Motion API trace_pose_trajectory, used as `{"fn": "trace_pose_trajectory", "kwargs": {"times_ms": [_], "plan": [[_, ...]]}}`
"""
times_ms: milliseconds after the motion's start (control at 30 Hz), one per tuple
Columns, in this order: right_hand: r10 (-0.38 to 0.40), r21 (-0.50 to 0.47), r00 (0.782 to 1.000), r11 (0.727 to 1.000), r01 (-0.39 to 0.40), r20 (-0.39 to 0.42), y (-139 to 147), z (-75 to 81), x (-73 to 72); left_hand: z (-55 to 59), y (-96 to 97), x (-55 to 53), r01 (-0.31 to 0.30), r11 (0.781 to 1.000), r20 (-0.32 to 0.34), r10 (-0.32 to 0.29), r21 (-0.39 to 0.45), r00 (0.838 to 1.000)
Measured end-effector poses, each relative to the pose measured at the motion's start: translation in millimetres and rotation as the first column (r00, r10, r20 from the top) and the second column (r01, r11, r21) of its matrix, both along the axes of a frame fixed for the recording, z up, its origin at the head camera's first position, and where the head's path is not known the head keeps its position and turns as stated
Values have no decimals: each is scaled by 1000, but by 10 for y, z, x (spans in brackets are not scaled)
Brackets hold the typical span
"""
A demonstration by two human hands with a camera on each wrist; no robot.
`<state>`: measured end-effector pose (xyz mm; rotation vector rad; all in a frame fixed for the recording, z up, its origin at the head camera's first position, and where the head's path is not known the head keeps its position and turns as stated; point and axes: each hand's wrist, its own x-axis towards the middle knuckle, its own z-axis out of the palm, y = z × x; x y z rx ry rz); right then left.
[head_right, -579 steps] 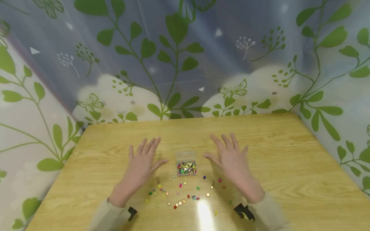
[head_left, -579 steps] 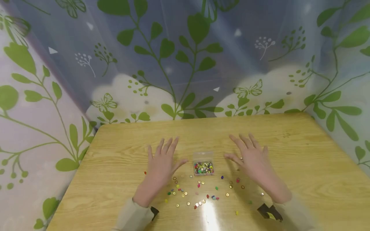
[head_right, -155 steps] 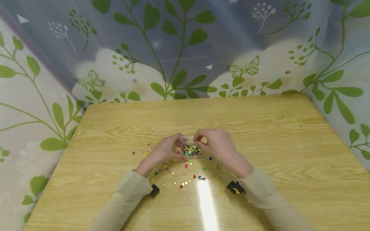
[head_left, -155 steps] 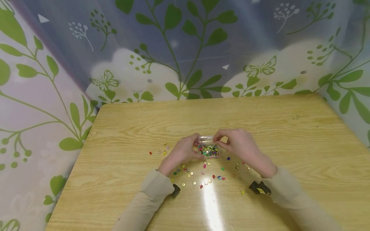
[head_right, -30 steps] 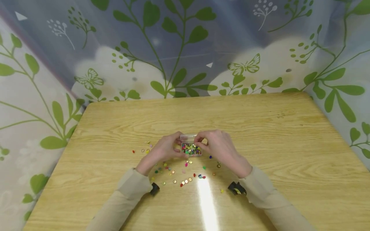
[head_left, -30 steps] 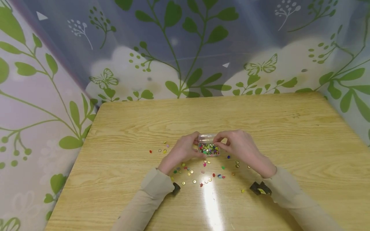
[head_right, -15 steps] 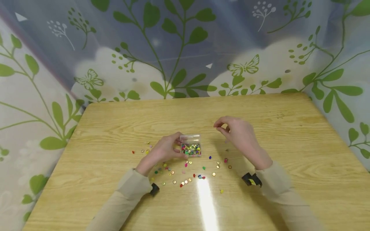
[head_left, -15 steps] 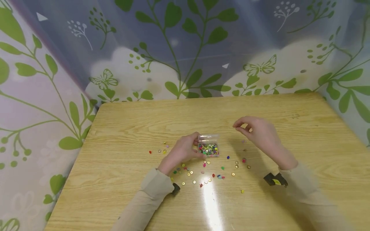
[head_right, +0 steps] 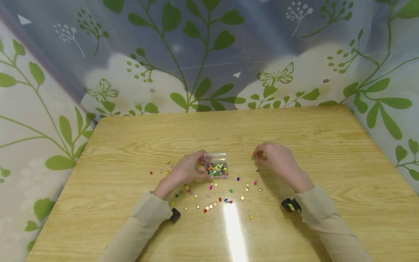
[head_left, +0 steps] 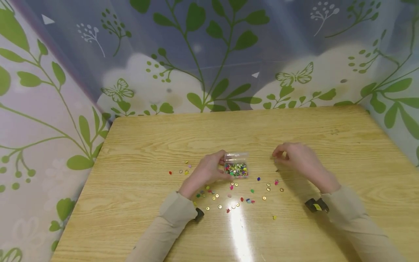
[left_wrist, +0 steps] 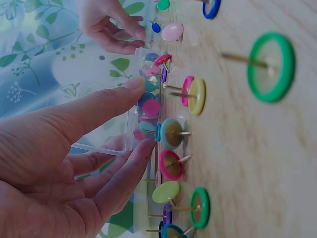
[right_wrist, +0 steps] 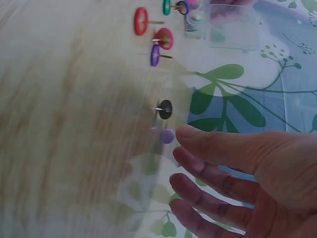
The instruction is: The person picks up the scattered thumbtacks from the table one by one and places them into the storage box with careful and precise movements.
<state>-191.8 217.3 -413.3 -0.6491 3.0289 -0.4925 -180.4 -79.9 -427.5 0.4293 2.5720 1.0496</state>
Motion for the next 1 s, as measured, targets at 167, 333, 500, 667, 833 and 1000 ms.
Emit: {"fn": "trace_pose_trajectory", "kwargs": {"times_ms": [167,333,500,667,833,1000], "plan": [[7,6,1000,1000,-7,22,-17,-45,-21,-1,-1,-1,8,1000,-4,-8,3,1000],[5,4,999,1000,-5,46,-35,-47,-25,5,-1,-2,3,1000,2,-3,11,1000],[11,-12,999,1000,-10,45,-36,-61,-28,1,-4,-3,1,1000,1,-1,9,1000],[12,-33,999,999,-10,43,-40,-68,-19,4,-6,2,2,1000,6,-2,11,1000],[12,-47,1000,999,-11,28,-69,-32,15,10,-3,6,1,1000,2,-1,6,1000],[20,-42,1000,999,-19,14,-152,22,62,1,-2,-2,7,1000,-2,-7,5,1000]]}}
